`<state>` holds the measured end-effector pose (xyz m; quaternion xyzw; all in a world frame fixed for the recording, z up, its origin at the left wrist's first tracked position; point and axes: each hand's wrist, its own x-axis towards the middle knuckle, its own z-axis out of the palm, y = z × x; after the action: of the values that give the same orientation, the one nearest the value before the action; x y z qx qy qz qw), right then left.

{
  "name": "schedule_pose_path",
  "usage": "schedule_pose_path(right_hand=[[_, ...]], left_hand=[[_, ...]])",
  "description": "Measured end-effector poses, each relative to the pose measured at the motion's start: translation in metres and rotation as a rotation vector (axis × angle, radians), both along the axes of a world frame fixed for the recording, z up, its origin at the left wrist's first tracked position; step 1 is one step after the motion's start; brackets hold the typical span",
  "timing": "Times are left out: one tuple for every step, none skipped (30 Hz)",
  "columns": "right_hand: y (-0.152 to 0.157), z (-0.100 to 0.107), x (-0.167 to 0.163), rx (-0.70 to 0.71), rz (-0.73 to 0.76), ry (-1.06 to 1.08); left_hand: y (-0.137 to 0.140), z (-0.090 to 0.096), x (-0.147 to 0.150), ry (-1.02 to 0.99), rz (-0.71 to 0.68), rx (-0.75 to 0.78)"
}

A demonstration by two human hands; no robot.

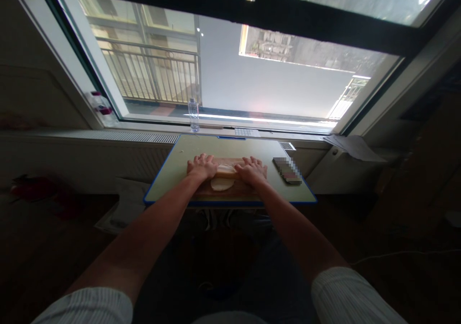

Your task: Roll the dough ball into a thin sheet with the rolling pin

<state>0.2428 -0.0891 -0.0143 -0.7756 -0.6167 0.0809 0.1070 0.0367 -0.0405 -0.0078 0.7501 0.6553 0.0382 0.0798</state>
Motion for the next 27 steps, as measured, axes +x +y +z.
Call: schedule_pose_path(right_hand=[[-0.003, -0.001, 0.0, 0.003, 0.001, 0.001], [-0.005, -0.001, -0.001, 0.01, 0.005, 0.001], [-0.007, -0.002, -0.001, 0.018, 0.009, 0.0], [-0.01, -0.002, -0.002, 0.024, 0.012, -0.002], [-0.012, -0.002, -0.002, 0.028, 0.013, -0.005], [-0.014, -0.002, -0.003, 0.027, 0.012, -0.008], [-0.016, -0.002, -0.004, 0.026, 0.01, -0.012], [-0.018, -0.002, -0.005, 0.023, 0.008, -0.017], [-0.02, -0.002, -0.005, 0.022, 0.006, -0.023], [-0.021, -0.003, -0.006, 0.024, 0.005, -0.03], [-0.023, -0.003, -0.006, 0.03, 0.005, -0.04], [-0.025, -0.004, -0.007, 0.039, 0.007, -0.052], [-0.027, -0.004, -0.007, 0.05, 0.011, -0.065], [-0.03, -0.005, -0.007, 0.06, 0.021, -0.079], [-0.032, -0.006, -0.007, 0.074, 0.034, -0.094], [-0.035, -0.006, -0.007, 0.088, 0.047, -0.107], [-0.038, -0.007, -0.008, 0.104, 0.057, -0.118], [-0.041, -0.007, -0.009, 0.12, 0.061, -0.127], [-0.044, -0.007, -0.009, 0.137, 0.06, -0.133], [-0.047, -0.007, -0.01, 0.149, 0.053, -0.137], [-0.049, -0.007, -0.011, 0.156, 0.045, -0.14], [-0.052, -0.007, -0.012, 0.159, 0.039, -0.141], [-0.054, -0.007, -0.013, 0.159, 0.034, -0.143], [-0.056, -0.007, -0.014, 0.159, 0.027, -0.144], [-0.058, -0.007, -0.015, 0.159, 0.022, -0.145], [-0.06, -0.008, -0.015, 0.163, 0.019, -0.145], [-0.062, -0.009, -0.016, 0.169, 0.017, -0.145]], left_hand=[[-0.002, 0.0, 0.0, 0.005, 0.0, 0.007], [-0.005, -0.001, 0.0, 0.009, 0.002, 0.015], [-0.007, -0.002, 0.0, 0.011, 0.005, 0.023], [-0.009, -0.003, 0.0, 0.012, 0.009, 0.034], [-0.012, -0.004, 0.0, 0.012, 0.013, 0.045], [-0.015, -0.004, 0.0, 0.012, 0.017, 0.058], [-0.018, -0.005, -0.001, 0.011, 0.019, 0.071], [-0.021, -0.005, -0.001, 0.01, 0.019, 0.086], [-0.024, -0.005, -0.001, 0.01, 0.017, 0.101], [-0.028, -0.005, -0.001, 0.009, 0.014, 0.115], [-0.031, -0.005, -0.001, 0.007, 0.011, 0.128], [-0.034, -0.004, -0.002, 0.006, 0.009, 0.138], [-0.037, -0.004, -0.002, 0.004, 0.008, 0.148], [-0.04, -0.003, -0.002, 0.003, 0.006, 0.157], [-0.043, -0.003, -0.003, 0.002, 0.004, 0.168], [-0.045, -0.003, -0.003, 0.002, -0.001, 0.181], [-0.048, -0.004, -0.004, 0.002, -0.006, 0.196], [-0.05, -0.005, -0.004, 0.002, -0.01, 0.213], [-0.052, -0.006, -0.005, 0.003, -0.013, 0.231], [-0.055, -0.007, -0.006, 0.004, -0.014, 0.246], [-0.057, -0.009, -0.006, 0.006, -0.015, 0.258], [-0.059, -0.01, -0.007, 0.009, -0.016, 0.267], [-0.061, -0.012, -0.008, 0.012, -0.017, 0.274], [-0.063, -0.013, -0.008, 0.014, -0.019, 0.282], [-0.065, -0.014, -0.009, 0.015, -0.024, 0.291], [-0.067, -0.015, -0.01, 0.015, -0.03, 0.301], [-0.068, -0.016, -0.011, 0.014, -0.037, 0.311]])
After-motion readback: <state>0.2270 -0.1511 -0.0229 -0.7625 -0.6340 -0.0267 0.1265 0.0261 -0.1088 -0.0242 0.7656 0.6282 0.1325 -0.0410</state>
